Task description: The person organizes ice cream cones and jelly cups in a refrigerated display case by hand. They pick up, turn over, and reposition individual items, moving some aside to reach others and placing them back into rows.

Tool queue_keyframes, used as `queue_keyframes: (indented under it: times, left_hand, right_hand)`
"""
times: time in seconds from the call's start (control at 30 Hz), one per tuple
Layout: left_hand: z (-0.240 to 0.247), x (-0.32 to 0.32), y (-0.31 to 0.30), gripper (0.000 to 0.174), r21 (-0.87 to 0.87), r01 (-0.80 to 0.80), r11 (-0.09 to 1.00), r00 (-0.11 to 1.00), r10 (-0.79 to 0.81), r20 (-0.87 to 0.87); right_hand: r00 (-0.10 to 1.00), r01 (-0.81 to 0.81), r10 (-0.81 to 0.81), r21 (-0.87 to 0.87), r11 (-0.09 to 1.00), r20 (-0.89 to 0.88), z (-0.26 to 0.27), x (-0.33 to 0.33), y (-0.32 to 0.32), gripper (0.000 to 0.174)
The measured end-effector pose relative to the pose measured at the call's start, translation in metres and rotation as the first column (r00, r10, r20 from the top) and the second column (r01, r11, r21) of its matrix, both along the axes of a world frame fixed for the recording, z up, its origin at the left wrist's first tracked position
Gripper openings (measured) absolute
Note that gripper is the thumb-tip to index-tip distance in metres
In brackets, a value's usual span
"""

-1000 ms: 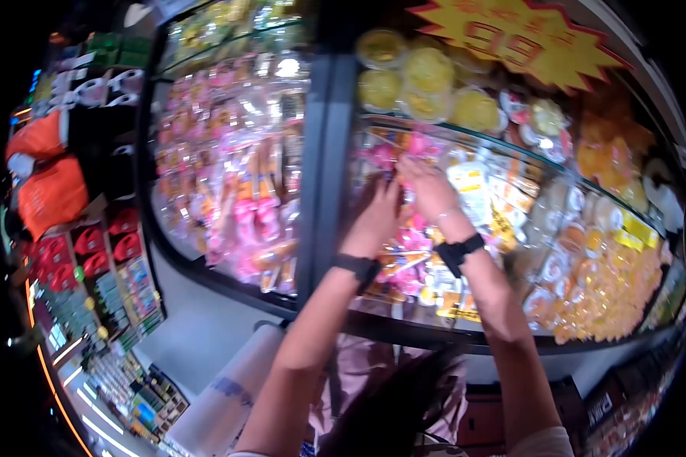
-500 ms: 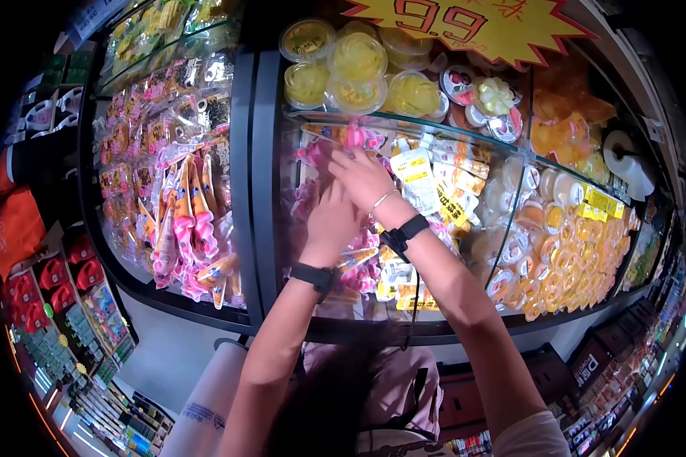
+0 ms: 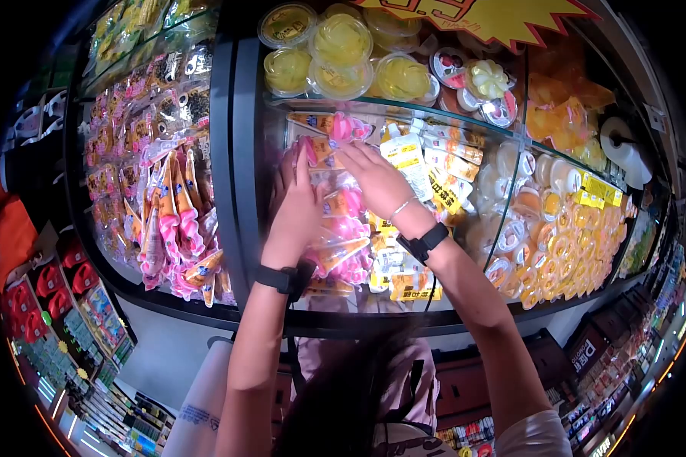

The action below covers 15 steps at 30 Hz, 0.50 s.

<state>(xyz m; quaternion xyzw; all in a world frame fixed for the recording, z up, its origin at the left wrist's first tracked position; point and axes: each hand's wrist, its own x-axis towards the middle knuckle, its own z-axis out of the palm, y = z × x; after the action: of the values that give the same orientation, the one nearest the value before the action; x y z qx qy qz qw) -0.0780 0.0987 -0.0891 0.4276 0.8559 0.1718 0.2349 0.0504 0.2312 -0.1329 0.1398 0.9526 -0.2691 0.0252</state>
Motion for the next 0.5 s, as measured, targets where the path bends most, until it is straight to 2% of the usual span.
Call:
queue_keyframes:
  times: [0.03,0.07,0.17,0.2,0.27,0.37,0.47,0.5]
  left_hand:
    - [-0.003,-0.003,0.002,0.058,0.148,-0.013,0.989,1.0,0.011,0.013]
    - [-0.005,-0.003,0.004,0.063,0.033,0.051,0.998,0.998,-0.05,-0.032]
    - [-0.044,-0.003,0.005,0.064,-0.018,0.155,0.988,0.984,-0.156,-0.087]
    - [-0.041,-0.001,0.006,0.063,-0.064,0.164,0.984,0.974,-0.172,-0.146]
    - [-0.035,0.004,0.005,0.062,-0.113,0.117,0.987,0.986,-0.129,-0.106]
    - [-0.033,0.006,0.001,0.061,-0.145,0.115,0.983,0.985,-0.132,-0.11]
    - [-0.039,0.003,-0.001,0.061,-0.139,0.131,0.981,0.98,-0.149,-0.129]
    - [-0.04,0.004,0.0,0.061,-0.136,0.135,0.982,0.98,-0.153,-0.129]
  right_hand:
    - [1.0,-0.005,0.005,0.023,1.0,0.02,-0.001,0.003,-0.002,0.059]
    - [1.0,-0.015,0.015,0.037,0.999,0.024,-0.002,0.005,-0.005,0.057]
    - [0.999,-0.026,0.022,0.094,0.995,0.043,-0.004,0.005,-0.01,0.056]
    - [0.999,-0.013,0.011,0.073,0.997,0.033,-0.006,0.004,-0.011,0.056]
    - [1.0,0.018,-0.019,0.035,0.999,0.018,-0.01,0.004,-0.012,0.055]
    - [0.999,0.014,-0.011,0.103,0.995,-0.034,-0.012,0.0,-0.011,0.066]
    - [0.995,0.001,0.017,0.179,0.984,-0.098,-0.014,0.0,-0.005,0.051]
    - [0.996,0.054,-0.039,0.189,0.981,-0.082,-0.01,-0.001,-0.004,0.048]
